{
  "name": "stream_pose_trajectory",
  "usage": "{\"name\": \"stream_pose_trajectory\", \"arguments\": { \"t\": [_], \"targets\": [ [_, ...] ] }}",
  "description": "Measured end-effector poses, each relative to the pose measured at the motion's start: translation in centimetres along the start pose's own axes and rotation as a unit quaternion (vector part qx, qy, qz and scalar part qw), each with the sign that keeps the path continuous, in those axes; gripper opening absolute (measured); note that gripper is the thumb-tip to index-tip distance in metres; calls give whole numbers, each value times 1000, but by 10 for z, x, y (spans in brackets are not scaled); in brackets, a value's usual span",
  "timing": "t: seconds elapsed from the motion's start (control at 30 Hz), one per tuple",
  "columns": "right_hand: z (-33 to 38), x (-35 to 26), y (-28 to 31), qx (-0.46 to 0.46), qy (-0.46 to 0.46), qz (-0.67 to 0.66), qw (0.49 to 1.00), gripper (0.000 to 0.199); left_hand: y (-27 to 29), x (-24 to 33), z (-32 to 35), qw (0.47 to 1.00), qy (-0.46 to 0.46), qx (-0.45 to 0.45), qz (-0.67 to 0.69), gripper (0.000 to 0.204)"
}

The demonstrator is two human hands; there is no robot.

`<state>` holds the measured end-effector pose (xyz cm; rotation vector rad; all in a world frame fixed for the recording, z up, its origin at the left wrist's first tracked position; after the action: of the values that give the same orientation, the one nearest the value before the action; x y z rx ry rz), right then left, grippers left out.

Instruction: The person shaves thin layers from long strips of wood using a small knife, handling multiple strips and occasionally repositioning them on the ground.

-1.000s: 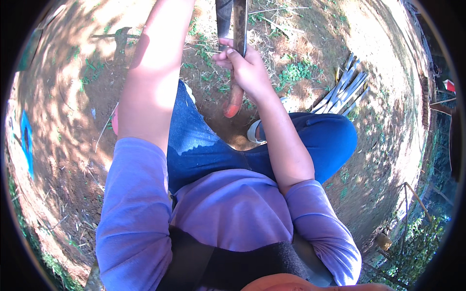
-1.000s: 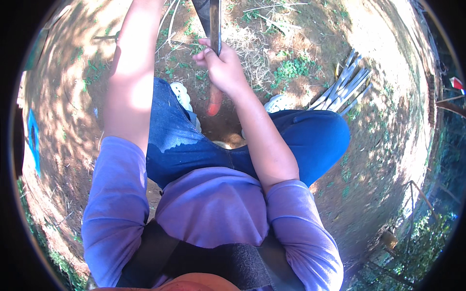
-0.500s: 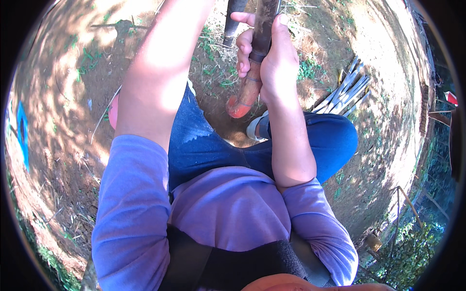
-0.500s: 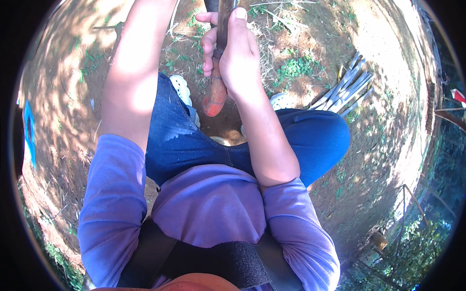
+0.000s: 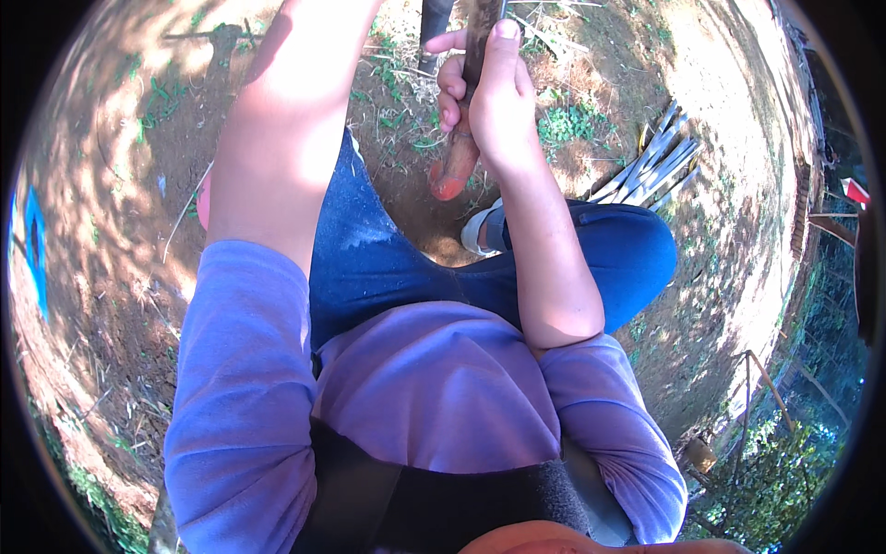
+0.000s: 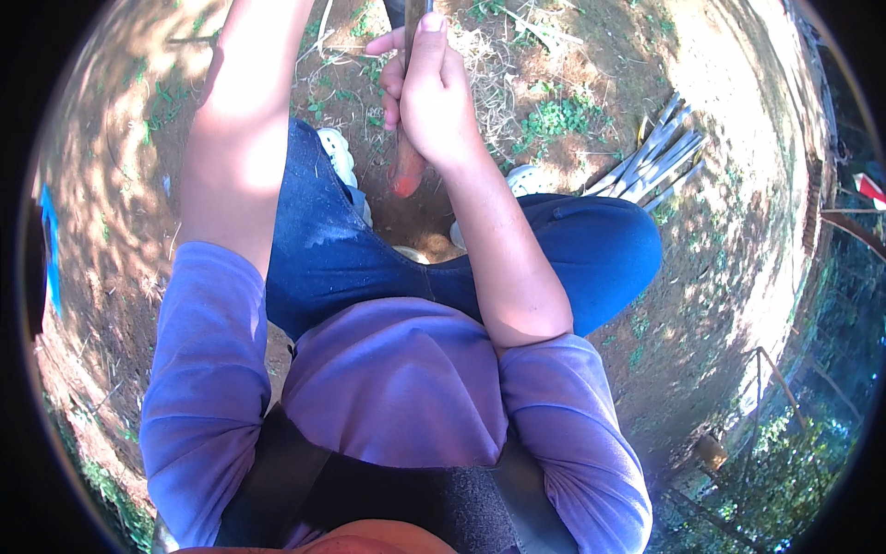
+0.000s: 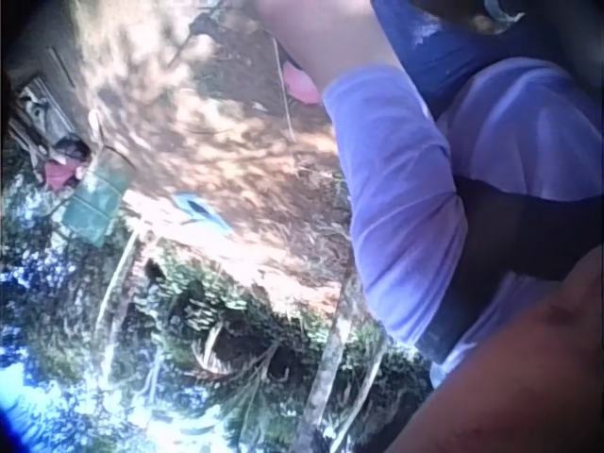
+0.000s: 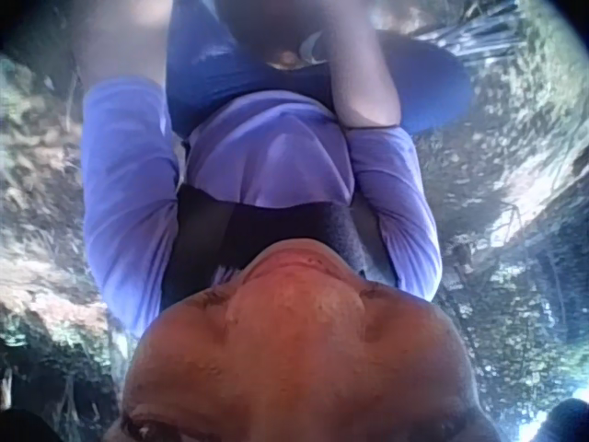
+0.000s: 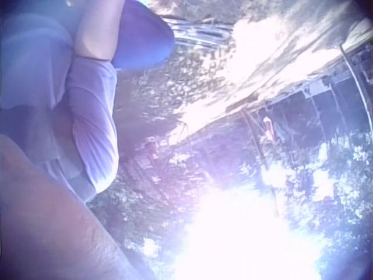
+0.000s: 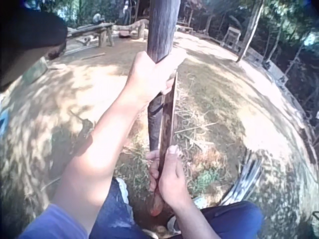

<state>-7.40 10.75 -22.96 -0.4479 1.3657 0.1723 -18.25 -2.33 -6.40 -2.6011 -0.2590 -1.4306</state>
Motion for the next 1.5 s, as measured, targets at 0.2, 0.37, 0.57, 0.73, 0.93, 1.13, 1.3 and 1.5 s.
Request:
{"name": "stream_pose_trajectory", "arguments": {
  "t": [0.2,0.37,0.57,0.73,0.93,1.13,1.3,1.5],
  "targets": [
    [17,-21,-19,-28,-60,-63,996,67,20,11,12,994,64,3,-83,27],
    [25,-34,0,-1,-56,-115,992,43,4,12,5,995,-17,26,-93,21],
    [32,-66,-8,-17,-9,-143,990,36,2,8,8,988,0,39,-148,19],
    [34,-89,-20,-47,38,-132,989,30,3,34,12,976,-160,68,-130,12],
    [16,-15,-4,1,-25,-83,996,27,-1,18,5,991,-89,29,-95,10],
    [24,-39,-4,-12,-58,-152,987,35,-5,15,7,993,-79,12,-86,11],
    [34,-70,-21,-47,-18,-217,975,37,-3,20,9,994,-76,-5,-83,13],
    [38,-78,-26,-63,-11,-261,963,31,-4,22,11,993,-88,-20,-71,14]
  ]
}}
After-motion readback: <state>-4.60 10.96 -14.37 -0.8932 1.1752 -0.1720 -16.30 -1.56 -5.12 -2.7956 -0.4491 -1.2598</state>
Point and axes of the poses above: each hand's wrist, its own z-axis away from the middle knuckle, its own y-axis out of the back of the hand, x = y × z, the point moved 10 cm from there along -z, towards the middle knuckle, and after that the axes turned 9 degrees about -z, right-handed, at the moved point
